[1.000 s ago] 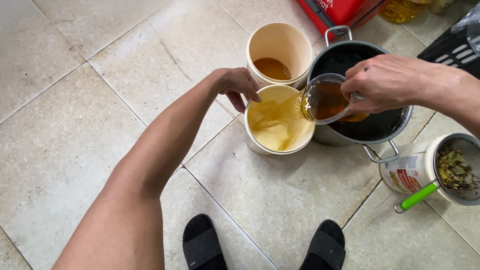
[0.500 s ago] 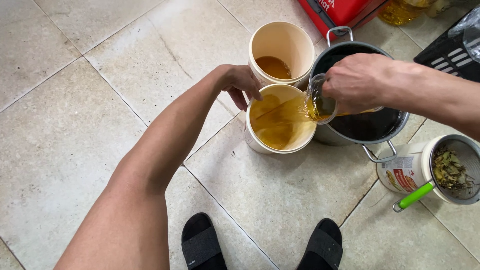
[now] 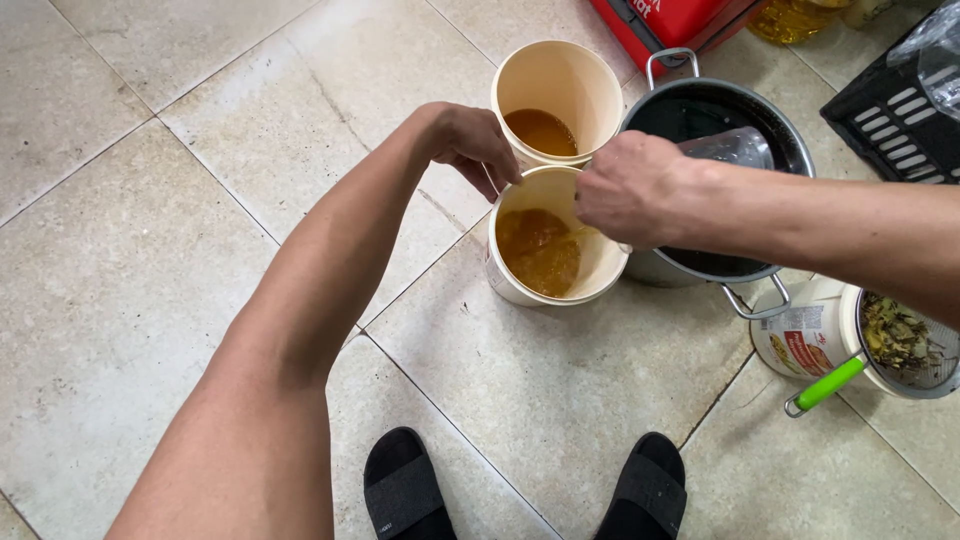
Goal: Straining a dark herbal brew from one container to another using a sieve and a plastic cup.
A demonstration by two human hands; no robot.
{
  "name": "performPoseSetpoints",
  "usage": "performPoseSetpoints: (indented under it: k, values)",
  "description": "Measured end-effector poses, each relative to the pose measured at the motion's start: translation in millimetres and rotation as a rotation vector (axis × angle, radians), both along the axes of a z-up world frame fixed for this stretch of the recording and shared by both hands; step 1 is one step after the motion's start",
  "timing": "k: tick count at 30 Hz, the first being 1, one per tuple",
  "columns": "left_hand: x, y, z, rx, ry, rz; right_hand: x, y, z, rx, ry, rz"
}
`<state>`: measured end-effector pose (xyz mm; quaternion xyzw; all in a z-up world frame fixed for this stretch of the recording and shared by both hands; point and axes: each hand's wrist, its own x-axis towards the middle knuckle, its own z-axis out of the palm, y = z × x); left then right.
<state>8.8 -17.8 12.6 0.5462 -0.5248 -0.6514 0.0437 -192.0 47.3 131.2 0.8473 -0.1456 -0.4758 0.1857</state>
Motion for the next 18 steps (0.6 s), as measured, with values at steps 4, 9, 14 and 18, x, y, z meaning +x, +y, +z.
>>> performPoseSetpoints:
  k: [4,9,14,18]
  values:
    - [0,-2,7,-0.027,-0.024,0.007,-9,-1,-5,0.006,-0.062,0.029]
    - [6,-16,-3,-0.111,-0.008,0.05,-46,-21,20,-0.053,-0.064,-0.176]
    - [6,-30,-2,-0.376,0.195,0.1,-129,-43,39,-0.174,-0.331,-0.552]
    - [-32,-7,45,-0.437,0.177,0.144,-213,-51,16,-0.245,-0.664,-0.663]
